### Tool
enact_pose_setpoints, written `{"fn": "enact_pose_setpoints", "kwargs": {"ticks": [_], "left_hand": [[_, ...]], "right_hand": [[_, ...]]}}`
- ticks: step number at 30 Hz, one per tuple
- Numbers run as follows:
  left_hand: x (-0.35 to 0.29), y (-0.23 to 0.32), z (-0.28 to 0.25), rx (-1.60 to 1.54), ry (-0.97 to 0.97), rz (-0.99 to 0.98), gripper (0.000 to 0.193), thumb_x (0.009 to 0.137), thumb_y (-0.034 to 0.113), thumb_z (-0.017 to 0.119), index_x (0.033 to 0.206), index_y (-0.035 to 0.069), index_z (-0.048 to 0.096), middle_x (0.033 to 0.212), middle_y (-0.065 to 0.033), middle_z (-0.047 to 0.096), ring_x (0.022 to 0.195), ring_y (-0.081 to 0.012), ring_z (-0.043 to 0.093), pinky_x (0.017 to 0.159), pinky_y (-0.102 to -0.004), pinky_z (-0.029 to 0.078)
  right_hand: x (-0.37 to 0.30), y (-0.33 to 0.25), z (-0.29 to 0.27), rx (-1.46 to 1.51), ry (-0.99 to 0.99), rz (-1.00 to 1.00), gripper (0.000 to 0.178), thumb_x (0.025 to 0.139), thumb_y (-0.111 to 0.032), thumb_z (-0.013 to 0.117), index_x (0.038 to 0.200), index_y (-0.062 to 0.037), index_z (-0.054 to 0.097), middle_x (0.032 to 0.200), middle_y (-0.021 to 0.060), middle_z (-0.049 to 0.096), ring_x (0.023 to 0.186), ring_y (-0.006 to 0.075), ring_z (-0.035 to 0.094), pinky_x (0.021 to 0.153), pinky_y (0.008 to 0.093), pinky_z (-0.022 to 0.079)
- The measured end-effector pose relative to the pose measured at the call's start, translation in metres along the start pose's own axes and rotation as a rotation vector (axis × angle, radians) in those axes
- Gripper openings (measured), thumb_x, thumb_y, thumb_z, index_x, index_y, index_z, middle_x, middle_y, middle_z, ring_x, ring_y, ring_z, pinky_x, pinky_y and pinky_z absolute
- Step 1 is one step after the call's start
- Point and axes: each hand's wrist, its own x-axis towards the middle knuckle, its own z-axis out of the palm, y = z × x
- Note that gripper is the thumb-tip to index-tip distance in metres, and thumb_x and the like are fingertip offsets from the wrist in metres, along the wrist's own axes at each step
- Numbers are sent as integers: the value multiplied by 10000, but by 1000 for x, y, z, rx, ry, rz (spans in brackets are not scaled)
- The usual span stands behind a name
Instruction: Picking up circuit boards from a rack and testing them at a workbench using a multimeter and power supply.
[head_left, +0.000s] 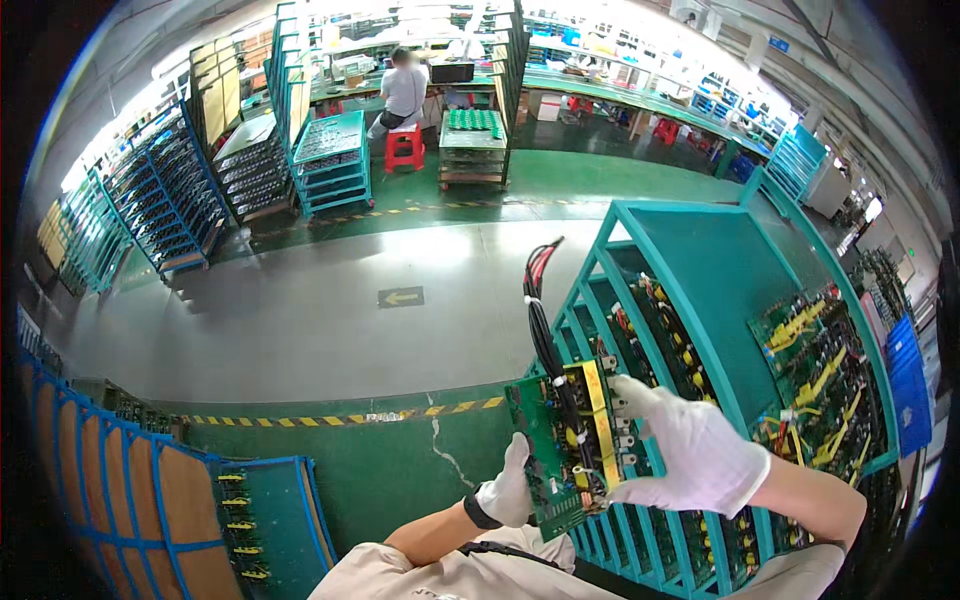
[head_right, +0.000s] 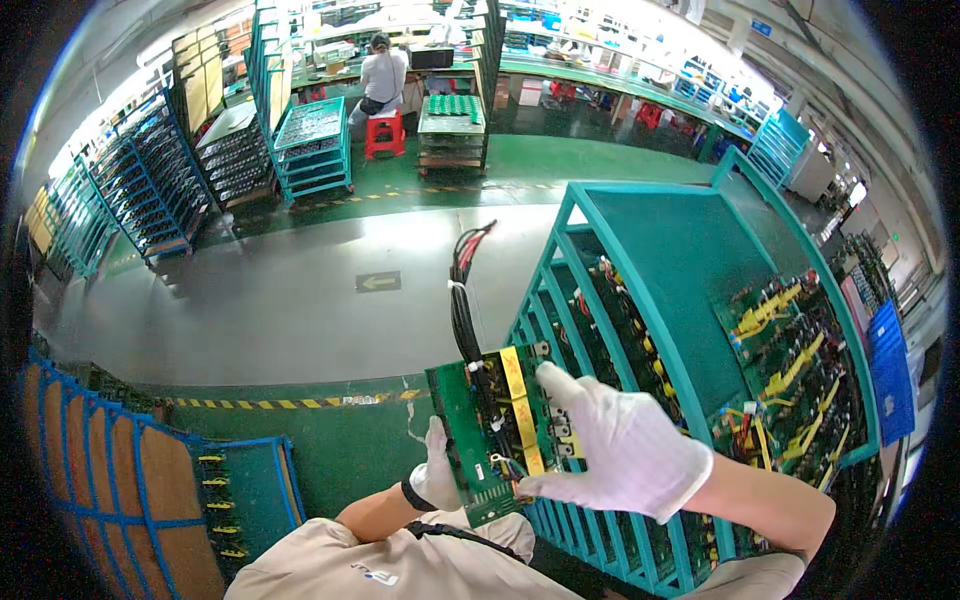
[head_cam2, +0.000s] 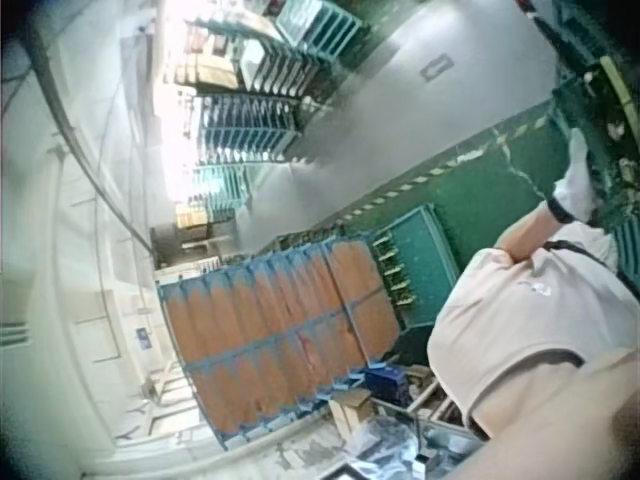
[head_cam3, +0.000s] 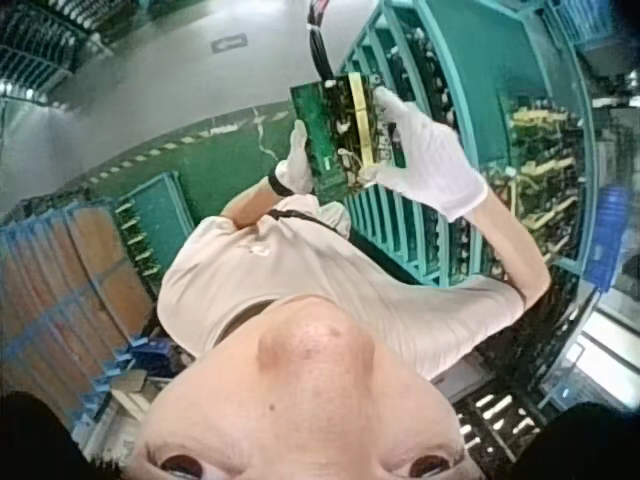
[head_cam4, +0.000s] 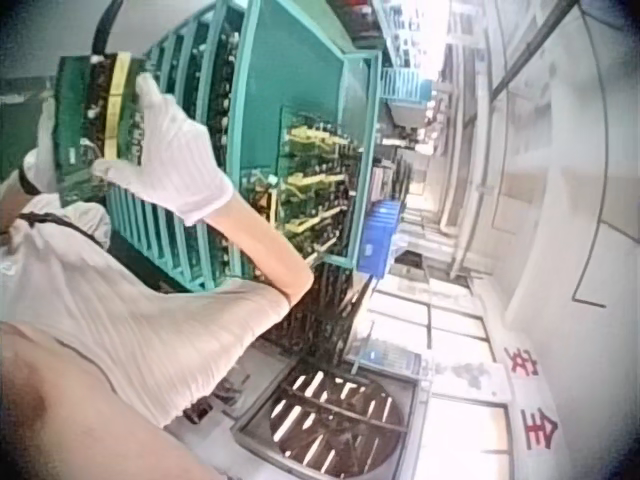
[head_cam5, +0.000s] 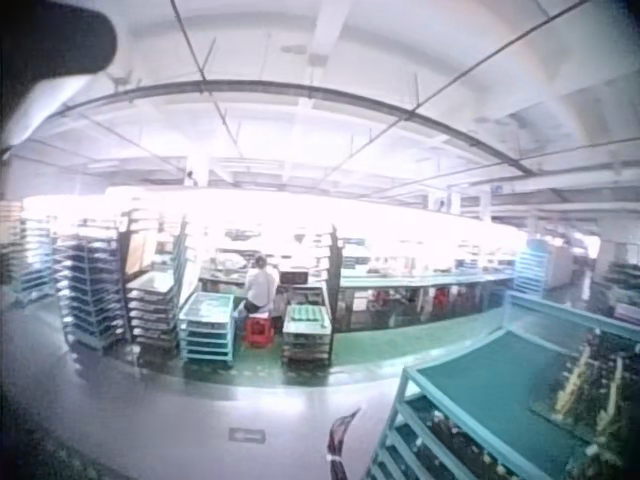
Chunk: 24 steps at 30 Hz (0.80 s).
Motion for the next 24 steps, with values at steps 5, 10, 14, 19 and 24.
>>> {"fn": "enact_pose_setpoints", "kwargs": {"ticks": [5,10,14,19,24], "left_hand": [[59,20,-19,22,-34,174,963,867,755,495,1513,60,334,1450,-157,502,1277,-307,545,1077,-461,452],[141,16,-73,-384,-454,313,831,908,569,645,1463,-2,407,1410,-120,548,1247,-249,557,1090,-408,416],[186,36,-76,-207,-450,283,824,904,543,658,1464,-6,404,1403,-132,552,1246,-259,558,1094,-409,411],[232,91,-47,63,-426,252,815,897,502,679,1465,-12,401,1391,-151,558,1244,-274,559,1100,-411,403],[279,143,-16,288,-396,229,808,891,460,701,1467,-19,397,1379,-171,564,1241,-290,561,1107,-413,395]], "right_hand": [[53,31,5,17,88,-20,1029,767,-509,785,1400,143,303,953,244,623,772,349,684,620,385,542],[98,70,-12,173,198,140,947,725,-279,820,1469,8,308,1060,209,678,892,397,695,772,417,564],[123,108,-35,150,195,179,933,729,-314,820,1449,17,328,1038,240,677,852,421,687,732,428,567],[141,158,-59,19,436,25,551,775,-273,787,1164,24,533,811,117,644,615,260,651,503,344,467],[139,193,-79,4,557,114,470,758,-194,757,1125,5,541,740,93,622,560,265,626,495,346,465]]}}
